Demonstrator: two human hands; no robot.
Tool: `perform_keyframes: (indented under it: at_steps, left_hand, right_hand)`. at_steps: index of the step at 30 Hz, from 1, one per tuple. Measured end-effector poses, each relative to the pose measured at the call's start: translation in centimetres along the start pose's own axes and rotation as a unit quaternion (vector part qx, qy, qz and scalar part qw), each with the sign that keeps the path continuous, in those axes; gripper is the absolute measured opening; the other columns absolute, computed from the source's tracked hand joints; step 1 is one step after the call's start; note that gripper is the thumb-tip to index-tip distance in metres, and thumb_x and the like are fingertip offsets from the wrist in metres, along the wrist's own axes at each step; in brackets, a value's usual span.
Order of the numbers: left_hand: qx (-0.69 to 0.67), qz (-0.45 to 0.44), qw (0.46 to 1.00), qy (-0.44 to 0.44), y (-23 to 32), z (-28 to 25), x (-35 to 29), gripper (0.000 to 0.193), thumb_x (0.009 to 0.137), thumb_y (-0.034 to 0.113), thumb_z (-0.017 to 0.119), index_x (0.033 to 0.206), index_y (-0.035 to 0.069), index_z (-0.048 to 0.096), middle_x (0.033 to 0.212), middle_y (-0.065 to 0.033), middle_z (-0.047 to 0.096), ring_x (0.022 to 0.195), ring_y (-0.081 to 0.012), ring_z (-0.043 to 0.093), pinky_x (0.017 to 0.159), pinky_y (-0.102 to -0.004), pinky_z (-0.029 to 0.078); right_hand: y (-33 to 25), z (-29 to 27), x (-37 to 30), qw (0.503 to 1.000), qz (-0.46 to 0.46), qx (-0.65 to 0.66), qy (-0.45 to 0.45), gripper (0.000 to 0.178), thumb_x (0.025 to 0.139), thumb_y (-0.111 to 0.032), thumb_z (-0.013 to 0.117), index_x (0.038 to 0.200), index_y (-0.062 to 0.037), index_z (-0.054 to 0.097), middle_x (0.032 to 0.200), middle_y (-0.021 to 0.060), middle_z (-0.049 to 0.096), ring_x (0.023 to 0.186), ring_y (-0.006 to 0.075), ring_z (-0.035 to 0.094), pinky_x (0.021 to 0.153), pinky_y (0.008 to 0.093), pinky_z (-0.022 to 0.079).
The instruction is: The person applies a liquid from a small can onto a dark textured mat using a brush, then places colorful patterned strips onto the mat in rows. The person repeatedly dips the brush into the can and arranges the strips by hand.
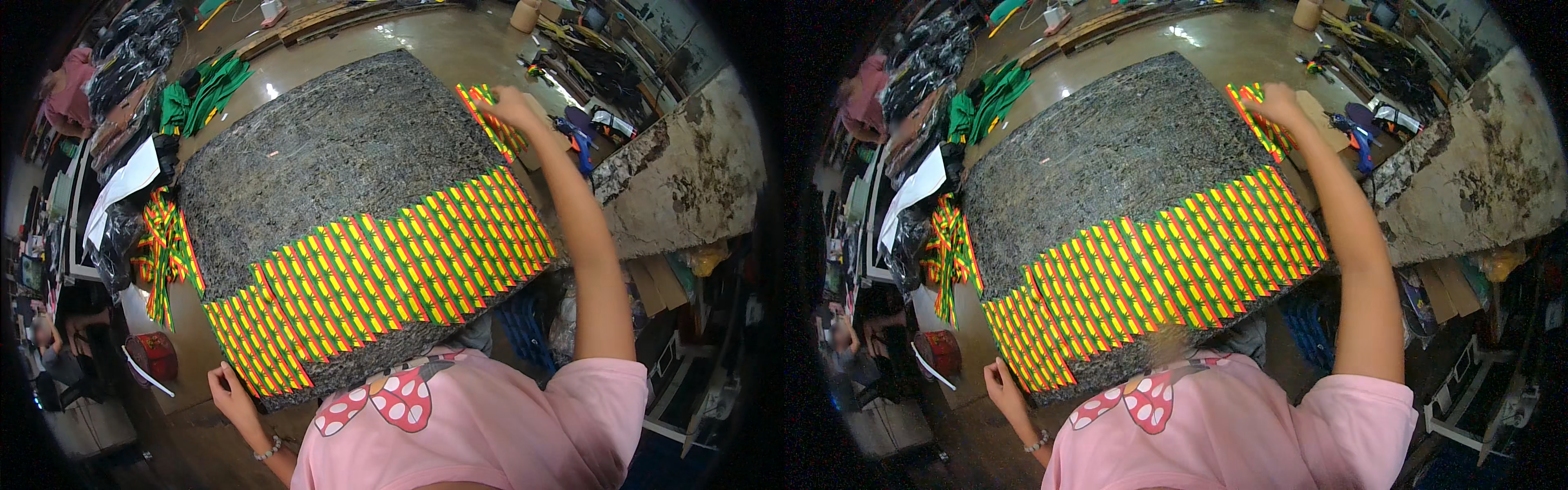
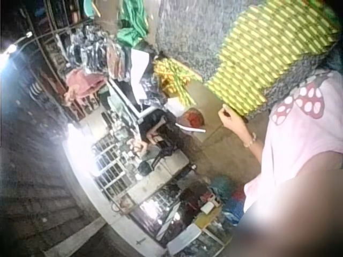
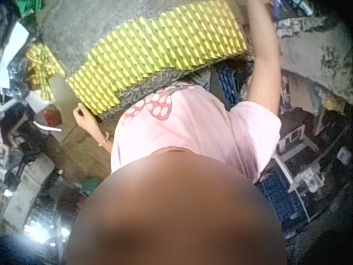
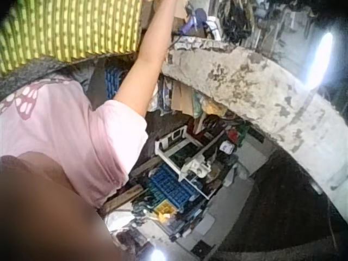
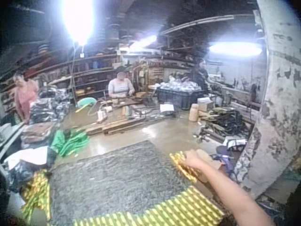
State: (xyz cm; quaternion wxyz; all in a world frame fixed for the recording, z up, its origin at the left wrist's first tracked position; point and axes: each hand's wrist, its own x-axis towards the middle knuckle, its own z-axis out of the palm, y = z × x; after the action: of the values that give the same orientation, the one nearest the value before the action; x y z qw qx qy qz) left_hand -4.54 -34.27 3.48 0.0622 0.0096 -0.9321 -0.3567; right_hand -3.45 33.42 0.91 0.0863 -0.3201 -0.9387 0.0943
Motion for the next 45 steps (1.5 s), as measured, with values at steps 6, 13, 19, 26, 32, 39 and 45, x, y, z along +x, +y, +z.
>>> perform_keyframes:
  at_steps: [6, 13, 19, 26, 32, 39, 45]
  left_hand:
    - [-0.005, -0.010, 1.000, -0.001, -0.2, 0.5, -0.3, 0.030, 0.098, 0.024, 0.052, 0.085, -0.003, 0.049, 0.077, -0.0046, 0.049, 0.075, -0.0142, 0.043, 0.075, -0.0289, 0.040]
    - [-0.068, -0.052, 0.996, -0.001, 0.7, 0.9, 0.0, 0.025, 0.096, 0.020, 0.056, 0.086, -0.003, 0.051, 0.078, -0.0033, 0.050, 0.076, -0.0119, 0.043, 0.073, -0.0270, 0.041]
    - [-0.113, -0.049, 0.992, -0.025, 0.9, 0.3, -0.5, 0.018, 0.093, 0.014, 0.061, 0.088, -0.002, 0.056, 0.074, -0.0005, 0.050, 0.068, -0.0059, 0.043, 0.061, -0.0228, 0.040]
    - [-0.103, -0.019, 0.993, -0.061, 0.8, 0.0, 0.0, 0.020, 0.093, 0.016, 0.060, 0.089, -0.003, 0.057, 0.075, -0.0035, 0.049, 0.063, -0.0081, 0.043, 0.057, -0.0255, 0.039]
    - [-0.104, -0.021, 0.992, -0.069, 1.1, 0.0, 0.1, 0.021, 0.093, 0.017, 0.060, 0.090, -0.003, 0.057, 0.074, -0.0031, 0.050, 0.060, -0.0070, 0.042, 0.055, -0.0244, 0.039]
    - [-0.101, 0.007, 0.994, -0.045, 0.3, 0.4, -0.2, 0.020, 0.092, 0.017, 0.061, 0.089, -0.003, 0.058, 0.074, -0.0035, 0.052, 0.063, -0.0083, 0.044, 0.058, -0.0248, 0.040]
    - [-0.111, -0.097, 0.986, -0.076, 0.0, 0.6, 0.5, 0.022, 0.095, 0.019, 0.058, 0.092, -0.003, 0.058, 0.077, 0.0039, 0.045, 0.073, -0.0055, 0.039, 0.066, -0.0207, 0.037]
  right_hand:
    - [-1.6, 2.4, 1.2, 0.992, 0.118, -0.045, -0.030, 0.059, 0.075, -0.049, 0.073, 0.102, 0.0026, 0.066, 0.105, 0.0242, 0.065, 0.101, 0.0381, 0.062, 0.091, 0.0453, 0.048]
    - [-1.2, 4.5, 4.8, 0.991, 0.066, -0.059, -0.102, 0.036, 0.082, -0.028, 0.063, 0.104, 0.0003, 0.066, 0.109, 0.0208, 0.065, 0.101, 0.0352, 0.063, 0.085, 0.0441, 0.050]
    - [3.2, 2.9, 5.9, 0.992, 0.092, 0.084, -0.024, 0.024, 0.089, -0.020, 0.051, 0.090, 0.0013, 0.063, 0.077, 0.0176, 0.067, 0.068, 0.0310, 0.067, 0.063, 0.0437, 0.051]
    - [3.7, 3.5, 3.7, 0.997, 0.066, -0.001, -0.028, 0.035, 0.090, -0.025, 0.056, 0.106, 0.0057, 0.058, 0.093, 0.0237, 0.066, 0.085, 0.0372, 0.066, 0.076, 0.0478, 0.049]
    - [-0.8, 1.3, 2.7, 0.989, 0.126, -0.020, -0.069, 0.038, 0.088, -0.027, 0.063, 0.103, 0.0076, 0.055, 0.088, 0.0240, 0.064, 0.080, 0.0377, 0.063, 0.070, 0.0474, 0.046]
    - [-0.5, 1.0, 3.2, 0.978, 0.123, 0.080, -0.148, 0.031, 0.088, -0.019, 0.064, 0.107, 0.0048, 0.058, 0.078, 0.0117, 0.063, 0.059, 0.0198, 0.060, 0.052, 0.0402, 0.047]
    - [0.7, -4.7, 3.8, 0.903, 0.151, 0.399, 0.053, 0.015, 0.092, -0.016, 0.054, 0.101, -0.0046, 0.058, 0.078, 0.0021, 0.055, 0.069, 0.0138, 0.056, 0.056, 0.0366, 0.046]
